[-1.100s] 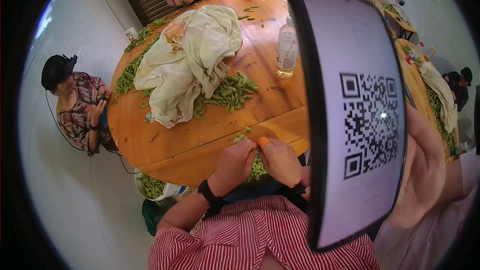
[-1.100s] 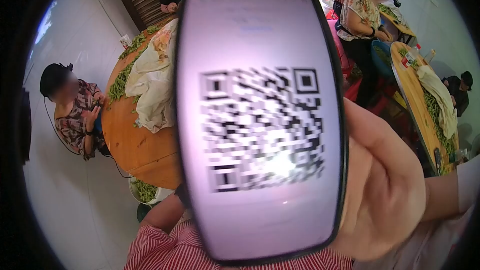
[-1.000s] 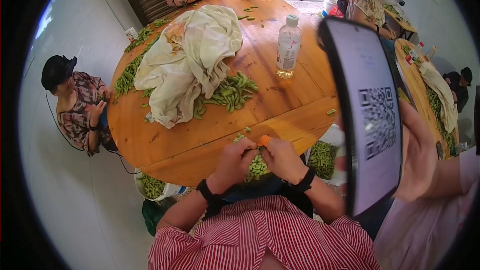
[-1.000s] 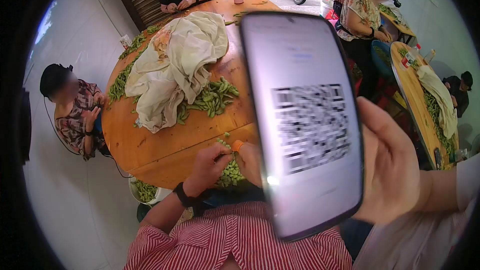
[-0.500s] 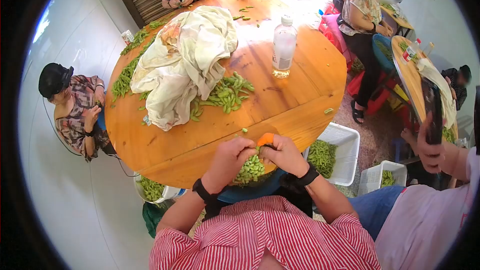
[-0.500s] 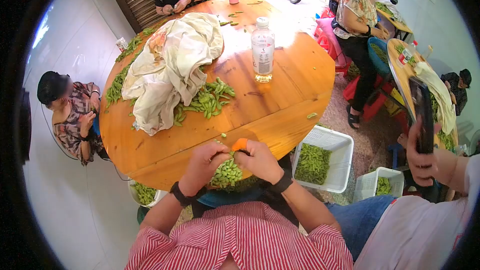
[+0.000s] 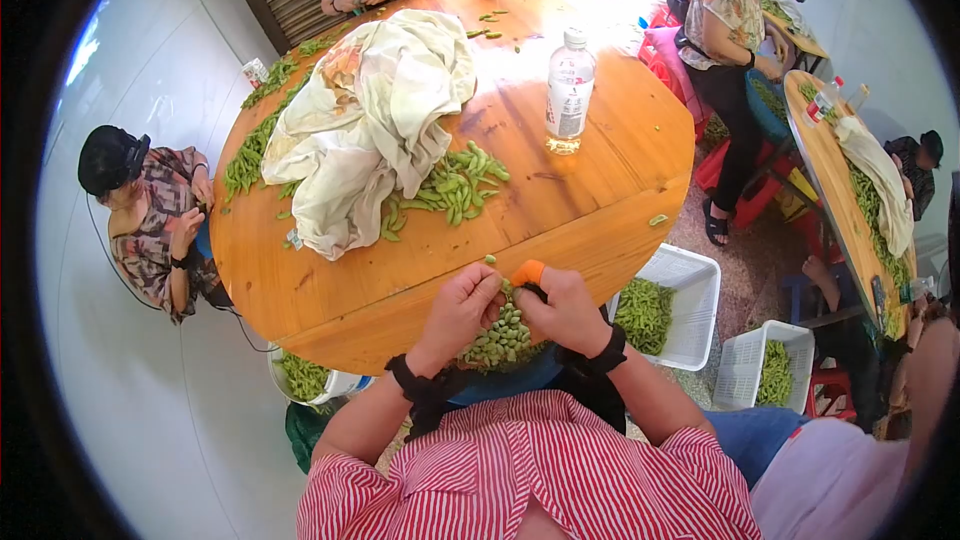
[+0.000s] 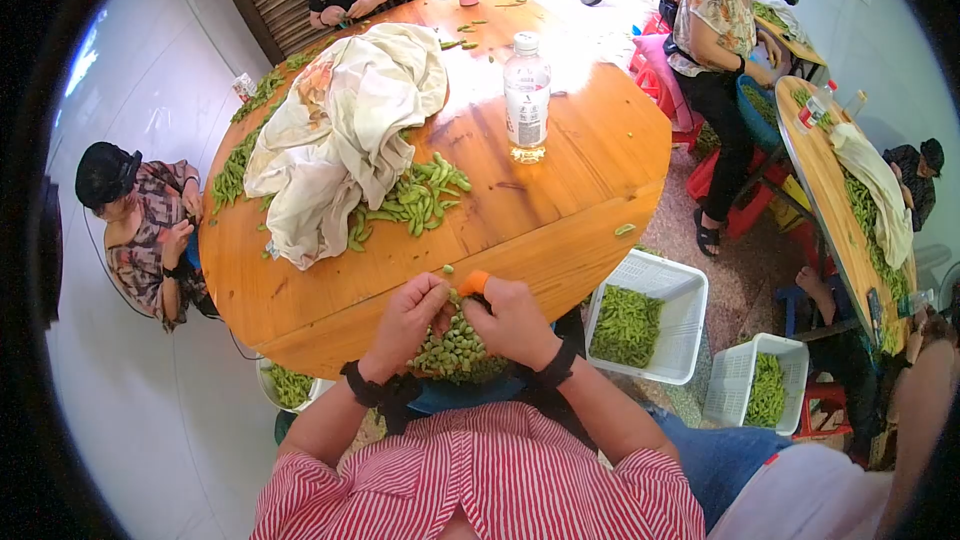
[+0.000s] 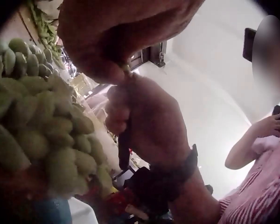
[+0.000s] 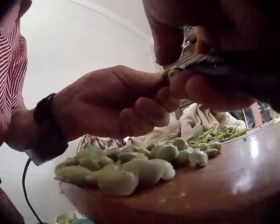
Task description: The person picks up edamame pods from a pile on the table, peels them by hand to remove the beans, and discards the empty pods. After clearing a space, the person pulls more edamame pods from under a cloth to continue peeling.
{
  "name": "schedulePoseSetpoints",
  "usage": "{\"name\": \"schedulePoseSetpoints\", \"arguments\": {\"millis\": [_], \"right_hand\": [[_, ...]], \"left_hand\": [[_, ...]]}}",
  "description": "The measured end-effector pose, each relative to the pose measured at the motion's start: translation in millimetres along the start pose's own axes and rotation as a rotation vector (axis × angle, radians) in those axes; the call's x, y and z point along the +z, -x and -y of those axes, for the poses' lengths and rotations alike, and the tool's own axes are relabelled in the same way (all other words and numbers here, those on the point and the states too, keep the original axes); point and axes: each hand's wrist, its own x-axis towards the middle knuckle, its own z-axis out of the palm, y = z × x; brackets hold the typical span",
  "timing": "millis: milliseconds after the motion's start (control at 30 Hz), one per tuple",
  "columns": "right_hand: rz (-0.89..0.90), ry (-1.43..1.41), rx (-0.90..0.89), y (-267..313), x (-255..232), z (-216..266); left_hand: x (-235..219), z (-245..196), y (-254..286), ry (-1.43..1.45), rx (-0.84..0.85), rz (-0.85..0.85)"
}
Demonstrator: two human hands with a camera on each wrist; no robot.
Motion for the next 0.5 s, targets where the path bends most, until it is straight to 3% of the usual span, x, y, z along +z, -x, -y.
{"name": "schedulePoseSetpoints", "arguments": {"millis": [67, 200, 267, 400, 467, 500], "right_hand": [[0.040, -0.078, 0.113, -1, -1, 1], [0.031, 0.028, 0.140, -1, -4, 12], [-0.043, 0.019, 0.059, -2, -2, 15], [0.023, 0.024, 0.093, -2, -5, 23], [-0.016, 0.145, -0.098, -2, -3, 18], [-0.016, 0.145, -0.098, -3, -3, 16]], "left_hand": [[1, 3, 1, -0.040, 0.063, 0.007], [-1, 7, 2, -0.085, 0.153, 0.014], [-4, 0, 0, 0.036, 0.074, 0.062], [-10, -13, 0, 0.122, -0.065, 0.130], [-12, -16, -1, 0.134, -0.116, 0.157], [-11, -16, -1, 0.134, -0.116, 0.157]]}}
